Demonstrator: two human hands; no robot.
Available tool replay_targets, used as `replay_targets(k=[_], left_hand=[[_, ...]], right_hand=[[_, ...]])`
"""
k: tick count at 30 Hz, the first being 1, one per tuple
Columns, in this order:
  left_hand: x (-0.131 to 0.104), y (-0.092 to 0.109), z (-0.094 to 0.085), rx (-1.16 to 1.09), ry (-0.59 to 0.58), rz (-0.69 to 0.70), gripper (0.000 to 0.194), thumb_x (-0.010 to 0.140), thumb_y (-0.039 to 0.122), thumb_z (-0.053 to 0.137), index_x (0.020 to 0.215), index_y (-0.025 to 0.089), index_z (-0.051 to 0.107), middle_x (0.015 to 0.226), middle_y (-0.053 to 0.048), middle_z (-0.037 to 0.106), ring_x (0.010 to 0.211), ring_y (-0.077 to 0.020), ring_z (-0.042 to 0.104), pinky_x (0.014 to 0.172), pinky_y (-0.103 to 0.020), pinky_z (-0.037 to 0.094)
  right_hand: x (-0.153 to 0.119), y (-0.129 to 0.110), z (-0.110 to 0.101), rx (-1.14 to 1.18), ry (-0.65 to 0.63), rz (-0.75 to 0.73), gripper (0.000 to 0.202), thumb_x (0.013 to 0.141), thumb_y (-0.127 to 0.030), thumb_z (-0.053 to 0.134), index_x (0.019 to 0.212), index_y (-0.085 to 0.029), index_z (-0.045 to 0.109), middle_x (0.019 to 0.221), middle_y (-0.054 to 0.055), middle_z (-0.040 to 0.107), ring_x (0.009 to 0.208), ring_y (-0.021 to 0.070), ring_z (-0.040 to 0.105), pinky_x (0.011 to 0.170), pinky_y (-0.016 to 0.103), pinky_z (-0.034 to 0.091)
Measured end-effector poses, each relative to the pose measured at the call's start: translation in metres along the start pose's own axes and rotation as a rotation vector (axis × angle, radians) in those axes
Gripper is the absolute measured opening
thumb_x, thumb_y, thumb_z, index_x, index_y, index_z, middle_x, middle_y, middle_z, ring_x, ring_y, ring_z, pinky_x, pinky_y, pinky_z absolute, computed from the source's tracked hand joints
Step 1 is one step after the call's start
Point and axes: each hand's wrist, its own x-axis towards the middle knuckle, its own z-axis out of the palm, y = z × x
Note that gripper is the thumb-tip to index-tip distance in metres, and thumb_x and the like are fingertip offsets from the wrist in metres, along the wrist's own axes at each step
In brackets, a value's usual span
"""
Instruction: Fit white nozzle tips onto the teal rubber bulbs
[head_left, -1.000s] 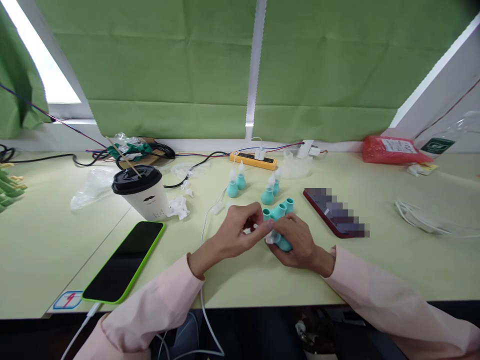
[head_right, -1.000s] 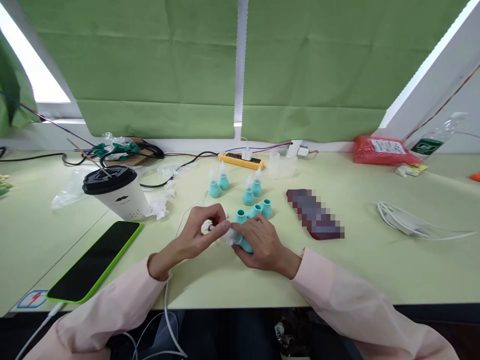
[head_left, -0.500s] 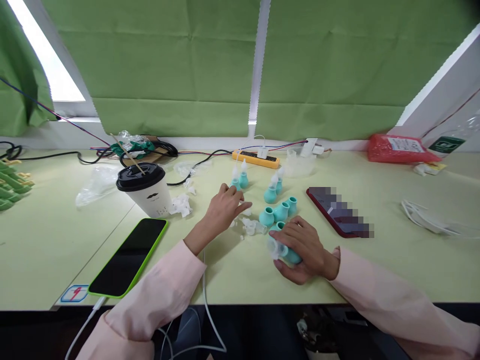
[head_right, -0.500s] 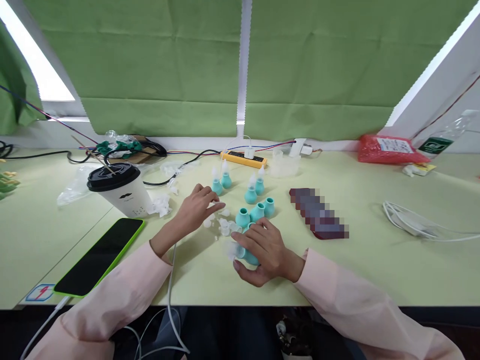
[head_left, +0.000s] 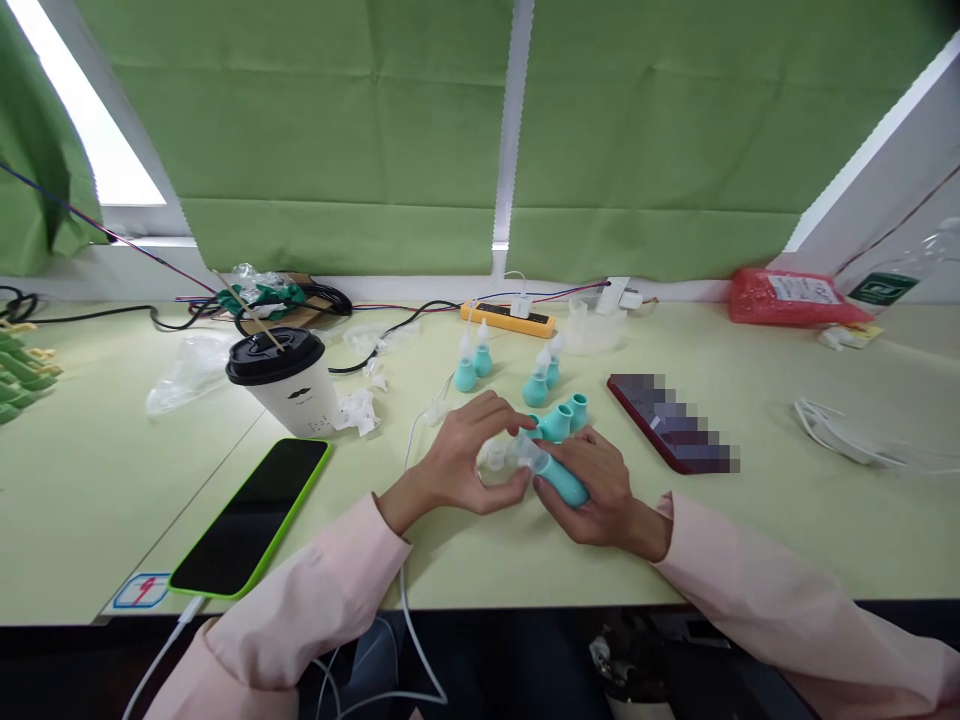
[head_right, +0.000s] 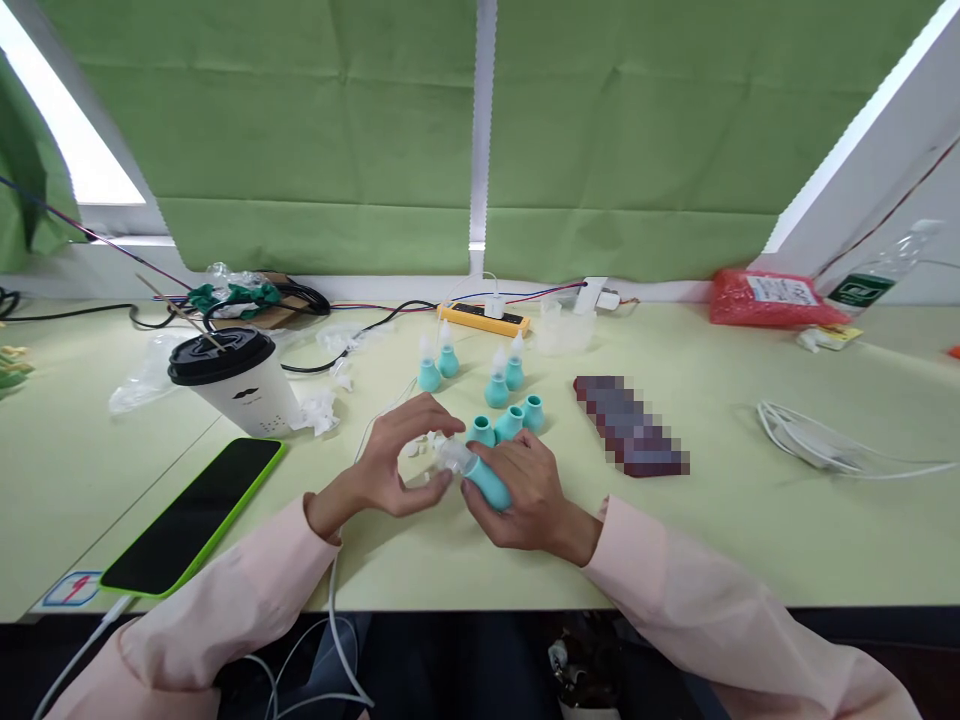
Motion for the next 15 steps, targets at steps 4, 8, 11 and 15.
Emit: replay_targets(k=[4, 8, 11, 15], left_hand=[[-0.004, -0.002, 0.009, 0.233, 0.104, 0.194, 0.025, 0.069, 0.029, 0.055, 0.093, 0.021, 0.054, 0.079, -0.005, 0.057, 0.072, -0.0133, 0.051, 0.057, -0.026, 0.044], [-0.006, -0.006, 0.014, 0.334, 0.169, 0.304, 0.029, 0.07, 0.026, 0.057, 0.097, 0.018, 0.05, 0.087, -0.007, 0.06, 0.079, -0.0153, 0.054, 0.062, -0.028, 0.048], [-0.008, -0.007, 0.014, 0.361, 0.162, 0.298, 0.025, 0.072, 0.022, 0.054, 0.096, 0.016, 0.05, 0.094, -0.009, 0.06, 0.085, -0.0167, 0.055, 0.066, -0.029, 0.049], [-0.008, -0.004, 0.011, 0.48, 0.155, 0.337, 0.024, 0.073, 0.018, 0.052, 0.097, 0.017, 0.05, 0.101, -0.009, 0.058, 0.091, -0.0183, 0.053, 0.068, -0.031, 0.05]], right_hand=[[0.002, 0.001, -0.001, 0.009, 0.012, 0.028, 0.032, 0.069, -0.018, 0.05, 0.101, -0.018, 0.047, 0.06, 0.002, 0.057, 0.049, 0.0153, 0.049, 0.049, 0.029, 0.03], [0.005, -0.002, -0.004, 0.119, 0.044, 0.081, 0.032, 0.068, -0.015, 0.052, 0.1, -0.018, 0.047, 0.064, 0.002, 0.059, 0.051, 0.0147, 0.049, 0.051, 0.03, 0.033], [0.007, -0.003, -0.007, 0.193, 0.048, 0.169, 0.028, 0.069, -0.015, 0.052, 0.097, -0.019, 0.05, 0.068, 0.003, 0.061, 0.053, 0.0144, 0.049, 0.052, 0.03, 0.036], [0.008, -0.004, -0.008, 0.233, 0.029, 0.272, 0.021, 0.071, -0.017, 0.05, 0.092, -0.019, 0.053, 0.064, 0.002, 0.06, 0.05, 0.0137, 0.047, 0.051, 0.03, 0.037]])
